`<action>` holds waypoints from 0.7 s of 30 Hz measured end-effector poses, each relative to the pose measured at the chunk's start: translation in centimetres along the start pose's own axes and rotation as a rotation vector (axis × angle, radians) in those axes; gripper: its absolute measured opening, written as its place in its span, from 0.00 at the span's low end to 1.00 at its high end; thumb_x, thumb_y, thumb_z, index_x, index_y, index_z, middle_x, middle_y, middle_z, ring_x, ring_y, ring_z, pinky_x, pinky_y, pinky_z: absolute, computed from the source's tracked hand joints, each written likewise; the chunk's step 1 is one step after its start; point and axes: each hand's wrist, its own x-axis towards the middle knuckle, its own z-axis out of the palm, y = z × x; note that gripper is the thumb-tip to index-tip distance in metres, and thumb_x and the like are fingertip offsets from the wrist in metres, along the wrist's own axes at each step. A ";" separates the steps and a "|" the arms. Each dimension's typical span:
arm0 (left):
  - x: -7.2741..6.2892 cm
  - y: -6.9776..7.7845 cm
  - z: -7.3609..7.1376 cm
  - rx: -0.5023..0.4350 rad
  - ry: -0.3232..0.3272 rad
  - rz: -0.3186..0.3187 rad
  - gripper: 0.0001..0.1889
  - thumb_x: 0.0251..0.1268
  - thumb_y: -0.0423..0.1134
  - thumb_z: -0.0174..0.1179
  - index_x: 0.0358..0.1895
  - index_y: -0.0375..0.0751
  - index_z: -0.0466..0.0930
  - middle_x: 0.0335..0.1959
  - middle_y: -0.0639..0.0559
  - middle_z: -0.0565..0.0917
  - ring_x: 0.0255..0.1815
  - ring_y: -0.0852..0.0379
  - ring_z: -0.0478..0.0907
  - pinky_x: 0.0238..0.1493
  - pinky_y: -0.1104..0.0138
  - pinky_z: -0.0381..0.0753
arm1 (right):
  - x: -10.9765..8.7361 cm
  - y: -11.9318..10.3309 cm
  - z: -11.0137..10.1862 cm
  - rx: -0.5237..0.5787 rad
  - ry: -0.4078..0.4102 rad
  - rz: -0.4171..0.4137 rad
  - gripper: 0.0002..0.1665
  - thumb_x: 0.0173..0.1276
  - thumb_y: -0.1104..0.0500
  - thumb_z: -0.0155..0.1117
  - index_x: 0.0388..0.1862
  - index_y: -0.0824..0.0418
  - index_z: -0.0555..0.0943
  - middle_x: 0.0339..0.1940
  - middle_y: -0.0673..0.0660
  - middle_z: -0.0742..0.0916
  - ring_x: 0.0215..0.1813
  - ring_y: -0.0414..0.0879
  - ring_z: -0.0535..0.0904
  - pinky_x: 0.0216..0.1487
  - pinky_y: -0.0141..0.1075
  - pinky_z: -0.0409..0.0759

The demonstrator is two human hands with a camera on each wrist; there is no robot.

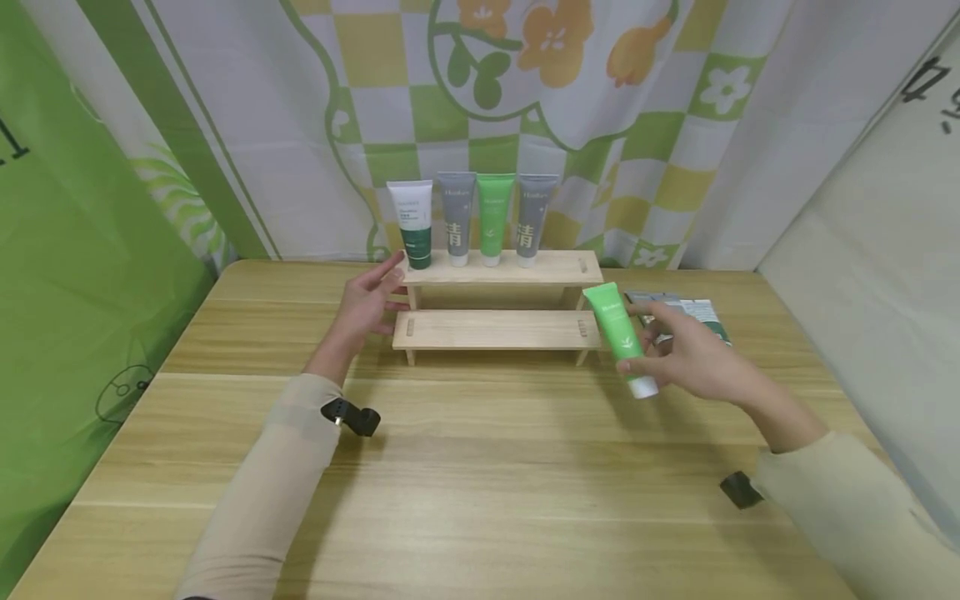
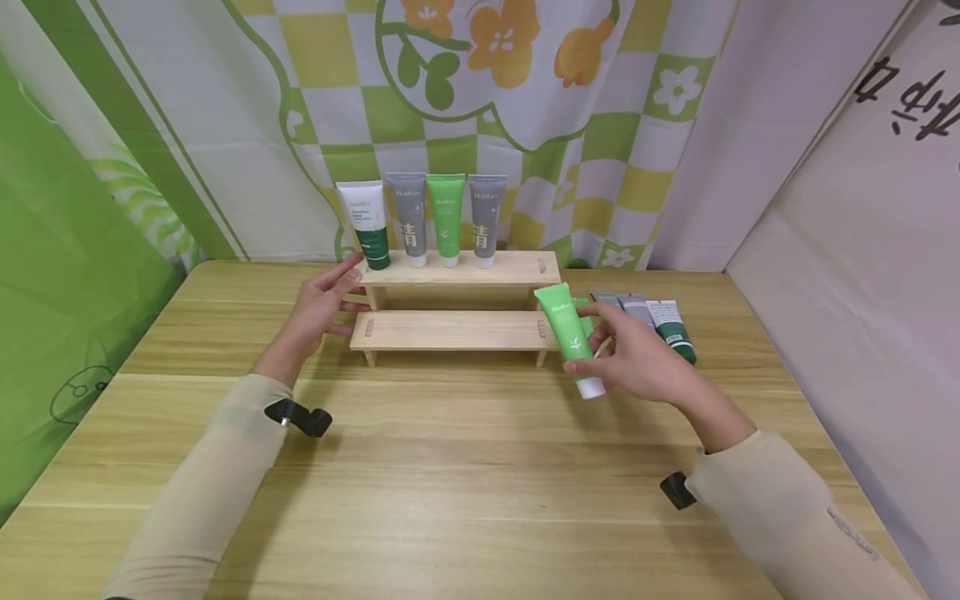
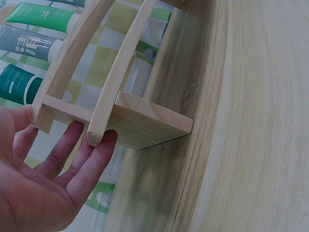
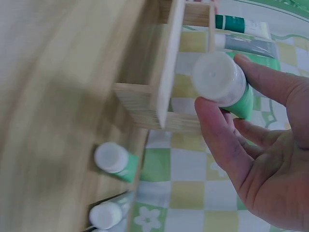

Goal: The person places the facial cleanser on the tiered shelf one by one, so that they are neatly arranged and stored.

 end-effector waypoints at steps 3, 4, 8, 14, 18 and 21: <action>0.0 0.0 0.0 -0.002 0.000 -0.003 0.27 0.76 0.58 0.53 0.75 0.69 0.65 0.62 0.37 0.77 0.56 0.36 0.80 0.45 0.43 0.84 | 0.9 -0.7 -0.2 -0.024 0.034 -0.022 0.49 0.64 0.62 0.75 0.77 0.66 0.57 0.46 0.67 0.74 0.42 0.56 0.84 0.33 0.43 0.87; 0.0 0.0 -0.1 -0.001 0.000 -0.005 0.26 0.76 0.57 0.53 0.75 0.70 0.65 0.63 0.37 0.77 0.56 0.36 0.80 0.45 0.44 0.84 | 1.2 -0.9 -0.3 -0.037 0.046 -0.030 0.49 0.64 0.62 0.75 0.77 0.66 0.57 0.47 0.67 0.75 0.44 0.57 0.84 0.33 0.42 0.87; -0.2 0.0 -0.1 -0.001 -0.001 -0.015 0.26 0.76 0.57 0.53 0.74 0.72 0.65 0.63 0.37 0.76 0.57 0.35 0.79 0.45 0.43 0.84 | 2.7 -1.7 -0.3 -0.044 0.090 -0.040 0.50 0.66 0.63 0.73 0.79 0.64 0.55 0.48 0.68 0.76 0.49 0.61 0.83 0.35 0.42 0.87; -0.2 0.2 0.0 -0.016 -0.010 -0.024 0.27 0.76 0.57 0.52 0.75 0.70 0.63 0.64 0.37 0.75 0.59 0.34 0.78 0.47 0.41 0.82 | 4.8 -2.8 -0.3 -0.062 0.176 -0.056 0.51 0.67 0.62 0.72 0.81 0.61 0.52 0.51 0.68 0.77 0.49 0.61 0.83 0.36 0.40 0.87; -0.2 0.2 0.1 -0.015 -0.010 -0.022 0.27 0.76 0.57 0.52 0.75 0.70 0.63 0.64 0.37 0.75 0.58 0.35 0.78 0.47 0.41 0.82 | 6.3 -3.5 -0.1 -0.072 0.260 -0.045 0.50 0.67 0.60 0.73 0.80 0.58 0.53 0.50 0.65 0.76 0.48 0.57 0.81 0.37 0.42 0.86; -0.1 0.2 0.1 -0.008 -0.008 -0.016 0.27 0.76 0.58 0.52 0.75 0.71 0.64 0.63 0.37 0.75 0.58 0.36 0.79 0.47 0.42 0.83 | 7.5 -4.0 0.1 -0.069 0.322 -0.044 0.50 0.66 0.60 0.73 0.79 0.57 0.54 0.48 0.63 0.76 0.47 0.56 0.80 0.37 0.42 0.86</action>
